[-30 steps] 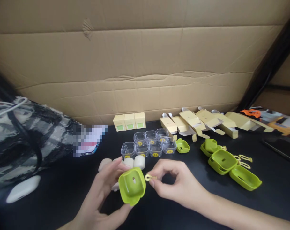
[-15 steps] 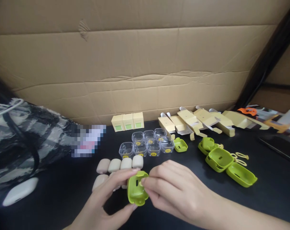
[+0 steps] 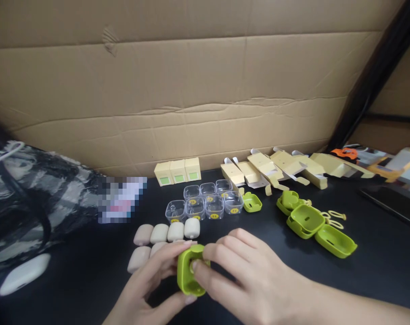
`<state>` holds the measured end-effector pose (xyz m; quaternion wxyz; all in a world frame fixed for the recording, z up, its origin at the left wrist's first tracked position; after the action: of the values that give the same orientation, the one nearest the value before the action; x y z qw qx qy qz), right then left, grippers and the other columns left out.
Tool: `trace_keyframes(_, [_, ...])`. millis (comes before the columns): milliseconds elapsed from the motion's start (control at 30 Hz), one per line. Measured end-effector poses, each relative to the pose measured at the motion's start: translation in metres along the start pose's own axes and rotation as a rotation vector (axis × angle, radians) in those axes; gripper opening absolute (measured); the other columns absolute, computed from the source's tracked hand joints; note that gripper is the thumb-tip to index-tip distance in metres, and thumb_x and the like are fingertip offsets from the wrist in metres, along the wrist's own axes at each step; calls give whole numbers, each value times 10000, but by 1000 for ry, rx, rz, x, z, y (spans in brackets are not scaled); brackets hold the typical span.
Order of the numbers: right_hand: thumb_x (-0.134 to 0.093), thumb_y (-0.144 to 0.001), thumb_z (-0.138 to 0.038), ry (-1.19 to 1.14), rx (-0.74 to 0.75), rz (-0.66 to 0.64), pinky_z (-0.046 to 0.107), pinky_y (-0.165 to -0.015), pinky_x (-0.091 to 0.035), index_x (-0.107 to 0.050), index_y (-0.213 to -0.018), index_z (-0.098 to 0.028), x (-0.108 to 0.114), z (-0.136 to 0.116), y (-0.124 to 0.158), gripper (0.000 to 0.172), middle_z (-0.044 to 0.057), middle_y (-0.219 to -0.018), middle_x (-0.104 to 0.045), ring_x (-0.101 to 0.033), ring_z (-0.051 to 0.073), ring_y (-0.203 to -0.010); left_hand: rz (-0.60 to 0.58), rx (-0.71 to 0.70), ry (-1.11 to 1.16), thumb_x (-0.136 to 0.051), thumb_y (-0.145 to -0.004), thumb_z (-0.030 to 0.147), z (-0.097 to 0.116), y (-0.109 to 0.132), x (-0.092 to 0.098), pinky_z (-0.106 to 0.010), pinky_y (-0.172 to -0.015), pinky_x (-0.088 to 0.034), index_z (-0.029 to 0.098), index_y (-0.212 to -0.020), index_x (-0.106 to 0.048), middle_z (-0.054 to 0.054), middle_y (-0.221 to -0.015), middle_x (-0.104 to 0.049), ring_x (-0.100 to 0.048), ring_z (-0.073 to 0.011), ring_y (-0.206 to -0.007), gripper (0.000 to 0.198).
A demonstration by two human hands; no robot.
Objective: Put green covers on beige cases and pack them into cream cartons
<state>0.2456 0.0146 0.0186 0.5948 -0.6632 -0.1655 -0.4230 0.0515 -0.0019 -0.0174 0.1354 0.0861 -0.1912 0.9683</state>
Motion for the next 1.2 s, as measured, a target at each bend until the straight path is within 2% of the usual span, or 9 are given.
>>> trace_keyframes(167, [-464, -955, -108, -179, -49, -9, 255, -811, -500, -546, -1212, -92, 4, 1, 3, 271, 108, -1050, -677, -616, 160, -943, 118, 59, 91, -744, -727, 96, 0, 2, -2, -149, -902, -525, 373, -1163, -581, 83, -1109, -720, -684, -120, -1011, 543])
trace_keyframes(267, [-475, -953, -119, -202, -116, -38, 215, -762, -515, -571, -1175, -122, 6, 2, -1, 243, 91, -1008, -671, -627, 142, -892, 146, 104, 120, -758, -711, 95, -1, 2, -3, -146, -885, -528, 366, -1160, -568, 84, -1098, -721, -686, -114, -1001, 557])
trace_keyframes(400, [-463, -959, -162, -297, -177, -105, 217, -692, -508, -635, -1031, -170, 6, 4, -4, 186, 64, -921, -649, -605, 129, -781, 72, 109, 169, -753, -696, 66, 2, 0, -4, -167, -813, -563, 322, -1116, -590, 70, -1008, -745, -710, -118, -904, 518])
trace_keyframes(500, [-427, -979, -169, -216, -78, -90, 255, -677, -478, -636, -1045, -158, 5, 2, -3, 219, 72, -929, -687, -606, 141, -753, 54, 136, 185, -760, -675, 46, 4, -1, -5, -162, -798, -563, 309, -1091, -596, 73, -984, -754, -712, -114, -890, 519])
trace_keyframes(667, [-170, -1023, -149, -109, 50, -98, 290, -599, -435, -651, -1037, -120, 3, -3, -2, 482, 100, -948, -721, -613, 151, -690, 51, 159, 192, -776, -647, 35, 4, -1, -7, -153, -801, -559, 300, -1059, -618, 81, -981, -758, -711, -103, -887, 515])
trace_keyframes(800, [-184, -1015, -126, -61, 84, -171, 290, -575, -438, -667, -998, -116, 5, -5, -4, 484, 100, -939, -728, -616, 150, -664, 44, 141, 209, -770, -649, 26, 1, 2, -8, -155, -809, -560, 309, -1075, -628, 76, -990, -756, -715, -106, -886, 530])
trace_keyframes(1033, [-160, -1010, -112, -33, 134, -139, 283, -567, -422, -673, -948, -129, -6, -11, -3, 516, 75, -827, -722, -591, 144, -629, -6, 92, 242, -763, -650, -5, -3, 7, -10, -159, -829, -551, 362, -1094, -647, 84, -996, -736, -708, -107, -894, 587])
trace_keyframes(1133, [-118, -1014, -122, -30, 168, -125, 280, -534, -417, -669, -937, -134, -4, -8, -4, 556, 67, -903, -732, -587, 135, -626, -30, 84, 262, -763, -666, 7, -2, 8, -9, -168, -838, -542, 380, -1113, -628, 79, -1019, -710, -699, -105, -905, 598])
trace_keyframes(1200, [-136, -1023, -150, -77, 195, -147, 273, -563, -444, -647, -1035, -131, 1, -5, -3, 512, 72, -1004, -725, -617, 136, -700, -66, 90, 293, -759, -673, 14, 0, 8, -7, -191, -853, -539, 371, -1126, -599, 60, -1052, -695, -689, -120, -943, 599])
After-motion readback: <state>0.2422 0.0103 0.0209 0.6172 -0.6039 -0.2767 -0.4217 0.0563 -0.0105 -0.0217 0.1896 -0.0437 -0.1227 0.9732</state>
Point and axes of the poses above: each hand's wrist, its own y-axis away from the middle knuckle, its own x-axis out of the back of the hand, z = x × y, the point moved 2 cm from there along -y, towards the middle knuckle
